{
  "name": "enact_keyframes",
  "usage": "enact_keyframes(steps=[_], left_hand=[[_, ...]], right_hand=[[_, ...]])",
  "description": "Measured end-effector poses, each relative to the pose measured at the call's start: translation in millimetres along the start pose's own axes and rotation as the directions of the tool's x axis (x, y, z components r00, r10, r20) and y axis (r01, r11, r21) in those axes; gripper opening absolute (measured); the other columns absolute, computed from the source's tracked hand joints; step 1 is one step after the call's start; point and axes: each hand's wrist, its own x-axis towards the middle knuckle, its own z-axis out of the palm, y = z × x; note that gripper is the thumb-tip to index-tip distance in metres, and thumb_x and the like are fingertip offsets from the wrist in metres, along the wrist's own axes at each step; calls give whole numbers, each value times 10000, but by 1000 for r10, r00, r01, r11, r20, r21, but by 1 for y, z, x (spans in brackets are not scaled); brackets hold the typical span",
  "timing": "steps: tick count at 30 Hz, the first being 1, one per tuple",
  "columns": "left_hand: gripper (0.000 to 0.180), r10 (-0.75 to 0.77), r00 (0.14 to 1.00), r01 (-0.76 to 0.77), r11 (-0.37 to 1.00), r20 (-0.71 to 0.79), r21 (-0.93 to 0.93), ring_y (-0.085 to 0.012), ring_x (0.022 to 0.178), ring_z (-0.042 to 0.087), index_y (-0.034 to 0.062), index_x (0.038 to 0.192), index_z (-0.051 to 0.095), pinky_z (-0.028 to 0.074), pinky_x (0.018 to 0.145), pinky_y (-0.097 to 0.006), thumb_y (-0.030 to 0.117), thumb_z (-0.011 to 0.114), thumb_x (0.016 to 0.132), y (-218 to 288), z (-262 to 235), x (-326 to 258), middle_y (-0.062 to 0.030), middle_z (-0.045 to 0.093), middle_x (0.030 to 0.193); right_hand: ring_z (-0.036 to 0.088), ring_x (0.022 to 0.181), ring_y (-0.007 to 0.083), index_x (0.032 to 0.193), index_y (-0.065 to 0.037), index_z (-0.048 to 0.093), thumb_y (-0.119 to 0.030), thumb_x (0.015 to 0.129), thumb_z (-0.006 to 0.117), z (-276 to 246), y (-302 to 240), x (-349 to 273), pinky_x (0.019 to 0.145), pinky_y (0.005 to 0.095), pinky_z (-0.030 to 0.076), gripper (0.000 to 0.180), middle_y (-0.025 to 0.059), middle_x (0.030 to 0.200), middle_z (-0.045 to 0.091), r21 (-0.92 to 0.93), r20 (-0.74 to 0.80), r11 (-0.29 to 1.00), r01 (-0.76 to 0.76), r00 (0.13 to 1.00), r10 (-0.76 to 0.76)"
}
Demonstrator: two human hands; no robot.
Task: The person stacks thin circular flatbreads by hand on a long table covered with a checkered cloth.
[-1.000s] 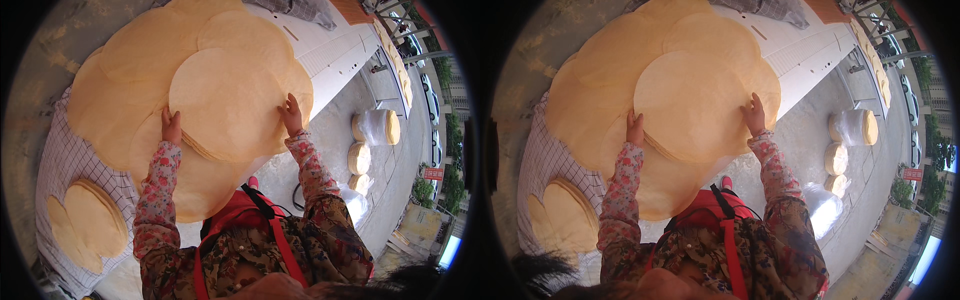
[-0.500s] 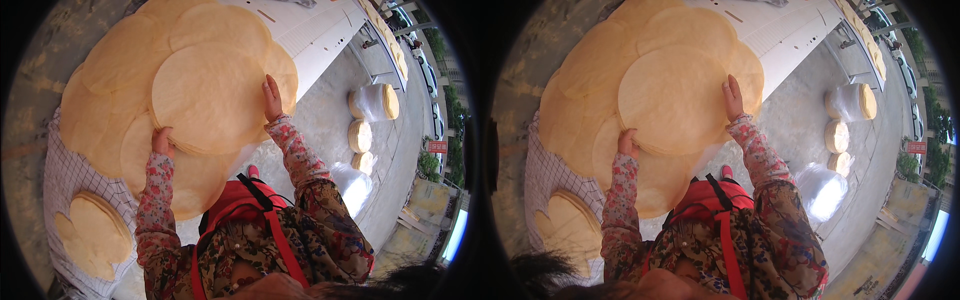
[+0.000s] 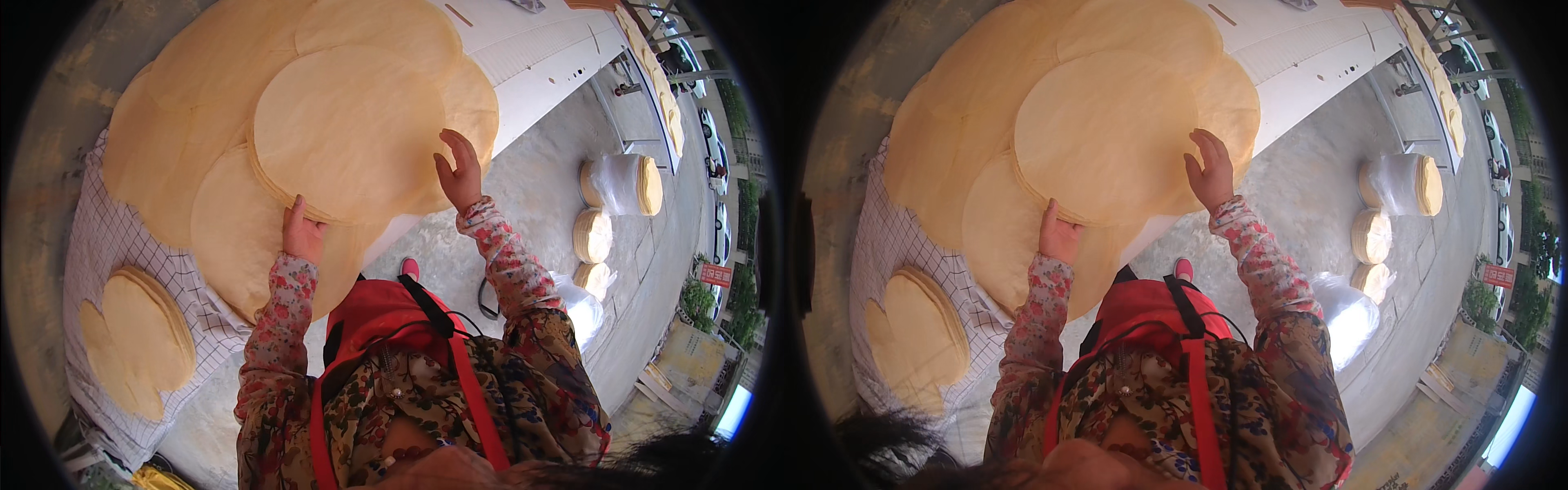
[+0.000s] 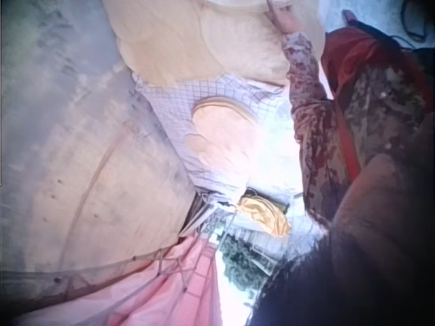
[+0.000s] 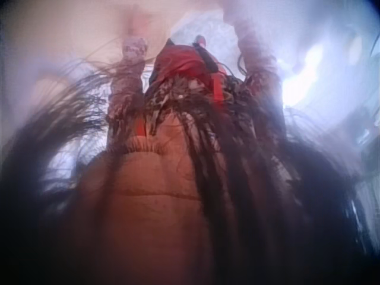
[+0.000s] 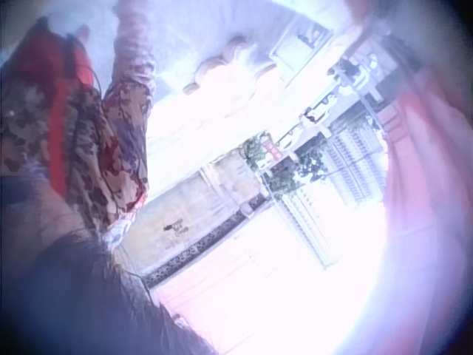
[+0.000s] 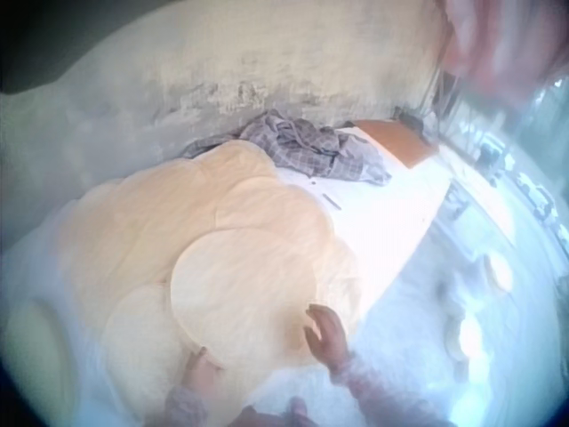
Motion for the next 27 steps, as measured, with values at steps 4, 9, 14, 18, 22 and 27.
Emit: enact_keyframes(steps=[4, 9, 14, 18, 22, 27], left_hand=[[499, 23, 1000, -24, 994, 9, 110, -198, 1128, 502, 126, 1285, 395, 424, 951, -403, 124, 633, 846, -51, 14, -19, -43, 498, 1251], [431, 58, 997, -47, 983, -57, 179, -184, 1047, 545, 121, 1224, 419, 482, 867, -370, 4, 573, 839, -66, 11, -14, -40, 529, 1167], [457, 83, 995, -73, 978, -45, 196, -169, 1033, 552, 143, 1240, 401, 501, 850, -347, -36, 533, 841, -71, 9, -16, -42, 531, 1151], [486, 87, 996, -87, 992, 4, 86, -150, 1000, 559, 158, 1243, 393, 503, 835, -333, -32, 554, 826, -71, 15, -20, -31, 534, 1144], [491, 90, 995, -91, 995, 30, 42, -148, 1004, 564, 173, 1246, 400, 518, 813, -329, -44, 534, 826, -78, 3, -13, -23, 539, 1152], [445, 116, 993, -115, 993, -39, 29, -135, 850, 582, 129, 1218, 436, 544, 747, -335, -55, 530, 824, -78, 10, -17, -27, 564, 1056]], right_hand=[[494, 1100, 350, 1054, -33, 579, -19, 679, 662, 5, -45, 0, 906, 441, 440, 384, 140, 1151, 543, -5, 248, 924, 383, 895, -370], [460, 1127, 355, 1036, -30, 581, -43, 667, 660, 1, -65, 15, 927, 525, 381, 378, 140, 1188, 513, -278, 212, 855, 439, 896, -391], [467, 1107, 367, 1043, -27, 577, -65, 658, 680, 24, -73, 5, 929, 477, 407, 400, 156, 1182, 514, 74, 345, 874, 480, 810, -474], [497, 1071, 365, 1024, -18, 579, -94, 670, 680, 64, -83, -8, 897, 427, 444, 376, 172, 1156, 525, 257, 386, 827, 500, 731, -562], [544, 1002, 349, 963, -22, 590, -70, 708, 647, 85, -76, -7, 834, 400, 476, 266, 162, 1057, 574, 399, 433, 839, 370, 730, -528], [564, 947, 340, 934, -18, 584, -33, 738, 609, 70, -63, 1, 790, 397, 487, 198, 149, 968, 598, 325, 453, 863, 386, 738, -500]])
